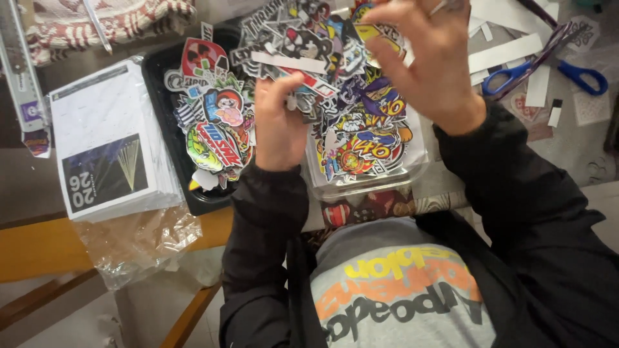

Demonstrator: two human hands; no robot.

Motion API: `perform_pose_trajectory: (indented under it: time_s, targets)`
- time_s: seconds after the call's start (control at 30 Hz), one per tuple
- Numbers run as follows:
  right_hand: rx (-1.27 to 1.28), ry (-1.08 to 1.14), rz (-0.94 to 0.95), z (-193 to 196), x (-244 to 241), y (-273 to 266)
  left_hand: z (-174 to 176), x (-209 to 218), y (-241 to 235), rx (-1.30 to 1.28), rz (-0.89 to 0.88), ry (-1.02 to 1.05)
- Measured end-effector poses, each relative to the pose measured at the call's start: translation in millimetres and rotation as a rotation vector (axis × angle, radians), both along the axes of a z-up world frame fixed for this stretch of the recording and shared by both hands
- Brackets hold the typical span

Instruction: A person sorts through a large collection of various stickers, moving them from a clear plastic container into a black tray.

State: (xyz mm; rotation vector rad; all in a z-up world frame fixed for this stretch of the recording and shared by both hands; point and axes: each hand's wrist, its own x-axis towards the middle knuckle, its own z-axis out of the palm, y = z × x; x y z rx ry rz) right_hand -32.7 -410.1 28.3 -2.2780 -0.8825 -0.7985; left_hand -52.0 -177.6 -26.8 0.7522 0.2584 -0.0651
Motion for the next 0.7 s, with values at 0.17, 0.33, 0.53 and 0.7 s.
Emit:
perform_pose_trajectory:
  time_s: [0.17, 0.33, 0.53, 0.7]
  targets:
    - [-0.32, -0.139, 0.043, 8, 2, 17, -10, -1, -7, -0.02, 0.02, 0.079]
    - [-0.527, -0.23, -0.073, 1, 5, 39, -31, 0, -6, -0.047, 0.017, -0.009]
    - [-0.483, -0.331, -0.099, 0, 15, 45, -19, -1, -3, 0.004, -0.019, 0.015]
    - [-0.335, -0.064, 0.004, -1, 30, 10, -10, 3, 1, -0.001, 0.041, 0.101]
